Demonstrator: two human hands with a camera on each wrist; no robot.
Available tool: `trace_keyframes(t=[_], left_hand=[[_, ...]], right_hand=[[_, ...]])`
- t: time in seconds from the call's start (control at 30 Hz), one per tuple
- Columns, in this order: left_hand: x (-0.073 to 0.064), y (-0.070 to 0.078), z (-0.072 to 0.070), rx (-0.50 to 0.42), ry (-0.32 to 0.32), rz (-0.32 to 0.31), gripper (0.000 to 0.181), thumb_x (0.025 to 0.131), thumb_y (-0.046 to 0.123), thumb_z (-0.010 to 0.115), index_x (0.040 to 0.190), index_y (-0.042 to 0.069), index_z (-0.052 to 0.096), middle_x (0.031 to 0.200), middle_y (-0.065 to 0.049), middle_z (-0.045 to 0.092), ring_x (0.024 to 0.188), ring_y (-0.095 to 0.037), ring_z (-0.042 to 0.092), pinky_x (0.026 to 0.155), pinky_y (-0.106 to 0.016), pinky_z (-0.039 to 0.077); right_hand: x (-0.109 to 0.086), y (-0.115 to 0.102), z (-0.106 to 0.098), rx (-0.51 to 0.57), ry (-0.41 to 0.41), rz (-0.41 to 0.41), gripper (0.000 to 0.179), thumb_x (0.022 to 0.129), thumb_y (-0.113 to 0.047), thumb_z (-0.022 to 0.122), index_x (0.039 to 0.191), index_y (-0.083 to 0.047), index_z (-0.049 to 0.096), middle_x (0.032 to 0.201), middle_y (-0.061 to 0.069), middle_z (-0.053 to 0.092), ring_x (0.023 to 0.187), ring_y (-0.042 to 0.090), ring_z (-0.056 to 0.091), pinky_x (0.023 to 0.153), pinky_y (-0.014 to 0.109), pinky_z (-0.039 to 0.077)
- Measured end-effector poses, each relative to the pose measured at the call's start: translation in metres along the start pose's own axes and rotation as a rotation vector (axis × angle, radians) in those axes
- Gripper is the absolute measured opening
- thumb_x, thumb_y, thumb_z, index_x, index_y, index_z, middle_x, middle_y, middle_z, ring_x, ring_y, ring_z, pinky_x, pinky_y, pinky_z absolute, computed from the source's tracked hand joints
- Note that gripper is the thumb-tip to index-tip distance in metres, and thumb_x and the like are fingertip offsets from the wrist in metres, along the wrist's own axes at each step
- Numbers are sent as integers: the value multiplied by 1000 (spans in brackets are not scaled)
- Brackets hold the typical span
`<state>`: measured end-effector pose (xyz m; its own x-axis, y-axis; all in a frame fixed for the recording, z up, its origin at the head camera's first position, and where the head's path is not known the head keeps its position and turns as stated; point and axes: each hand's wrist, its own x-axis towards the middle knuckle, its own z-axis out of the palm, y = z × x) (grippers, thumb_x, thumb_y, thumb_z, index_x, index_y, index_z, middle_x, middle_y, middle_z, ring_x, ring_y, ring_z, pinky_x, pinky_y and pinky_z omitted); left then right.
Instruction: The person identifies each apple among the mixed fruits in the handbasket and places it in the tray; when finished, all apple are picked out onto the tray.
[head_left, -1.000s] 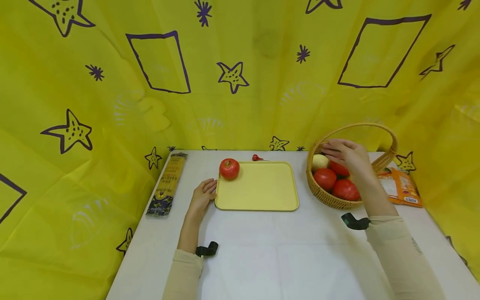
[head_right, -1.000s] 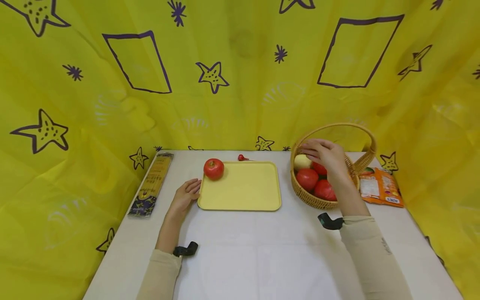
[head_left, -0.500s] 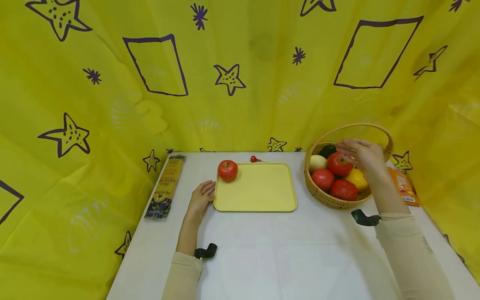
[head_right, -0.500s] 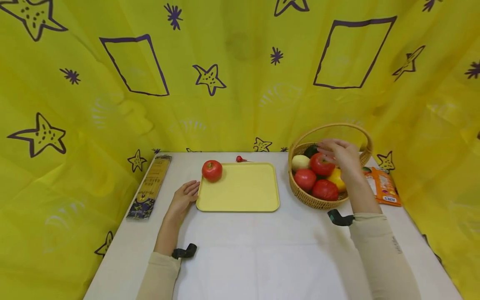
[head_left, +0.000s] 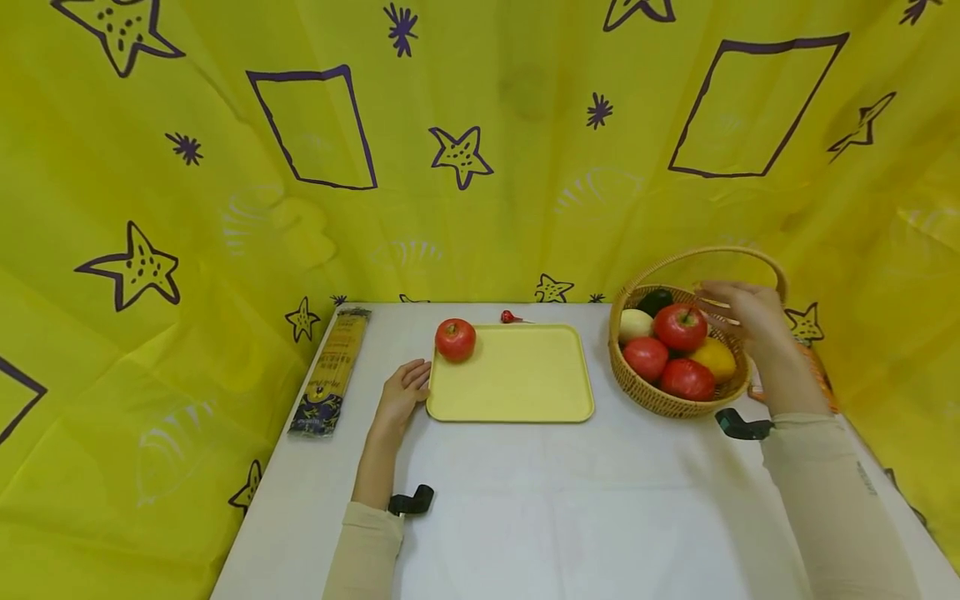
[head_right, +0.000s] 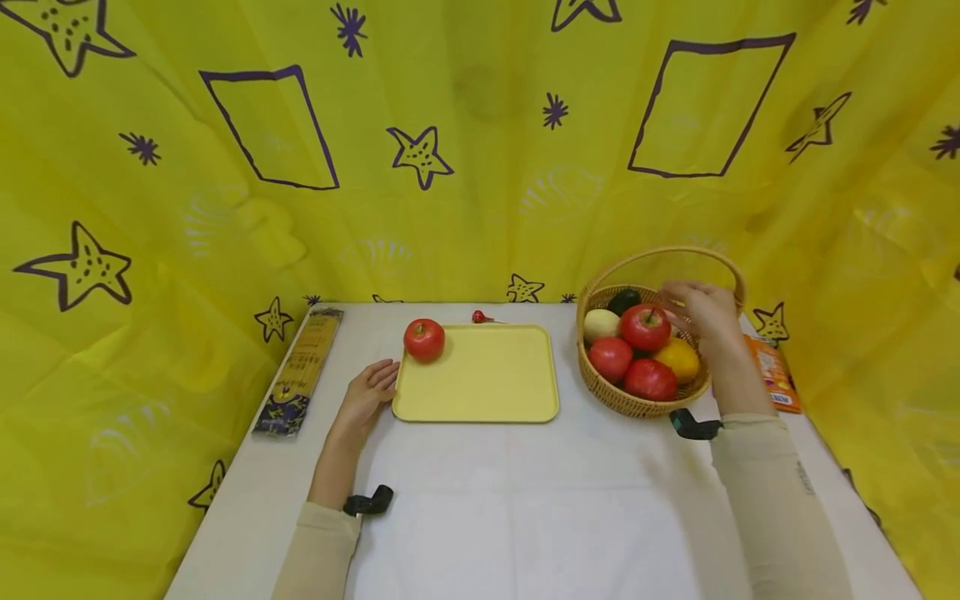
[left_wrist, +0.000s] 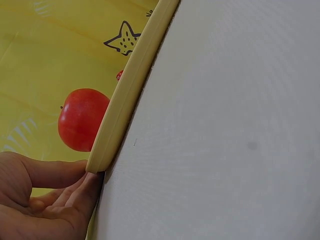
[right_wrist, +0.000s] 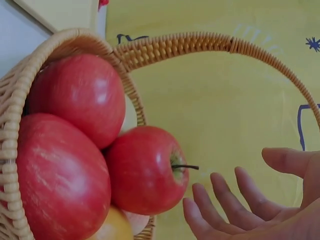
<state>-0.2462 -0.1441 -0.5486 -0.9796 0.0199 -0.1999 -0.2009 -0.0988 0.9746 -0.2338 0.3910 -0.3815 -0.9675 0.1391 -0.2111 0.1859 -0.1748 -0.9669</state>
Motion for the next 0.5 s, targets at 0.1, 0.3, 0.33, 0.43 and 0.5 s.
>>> trace_keyframes(t=[0.1,0.3,0.33,0.43,0.5], left_hand=[[0,1,-1,10,5,0,68,90,-25,51,154,-4,42,155,-24,49,147,-33,45,117,-42,41],[1,2,-3,16,-4,5,68,90,-24,50,154,-4,42,155,-24,49,146,-33,46,116,-42,42],[1,2,-3,18,-6,6,68,90,-24,50,154,-4,41,155,-24,49,146,-33,46,116,-43,42],[1,1,-3,18,-11,8,68,90,-24,51,155,-4,41,155,-24,49,146,-34,46,117,-43,42],[2,0,-3,14,-13,10,68,90,-24,51,155,-5,41,155,-25,48,146,-35,46,117,-44,41]], right_hand=[[8,4,-8,-70,-25,27,26,103,-22,66,83,-29,81,85,-13,76,82,1,73,69,19,60],[20,9,-24,-134,-128,156,28,105,-22,61,86,-30,80,91,-17,71,86,7,69,76,28,62],[21,9,-26,-159,-147,176,30,106,-20,60,86,-30,80,92,-18,70,86,7,69,78,30,63],[24,12,-28,-273,-166,214,32,105,-16,61,84,-35,77,94,-19,64,87,8,66,84,29,62],[25,14,-27,-360,-171,208,31,105,-17,63,86,-38,75,97,-16,61,88,9,64,86,27,61]])
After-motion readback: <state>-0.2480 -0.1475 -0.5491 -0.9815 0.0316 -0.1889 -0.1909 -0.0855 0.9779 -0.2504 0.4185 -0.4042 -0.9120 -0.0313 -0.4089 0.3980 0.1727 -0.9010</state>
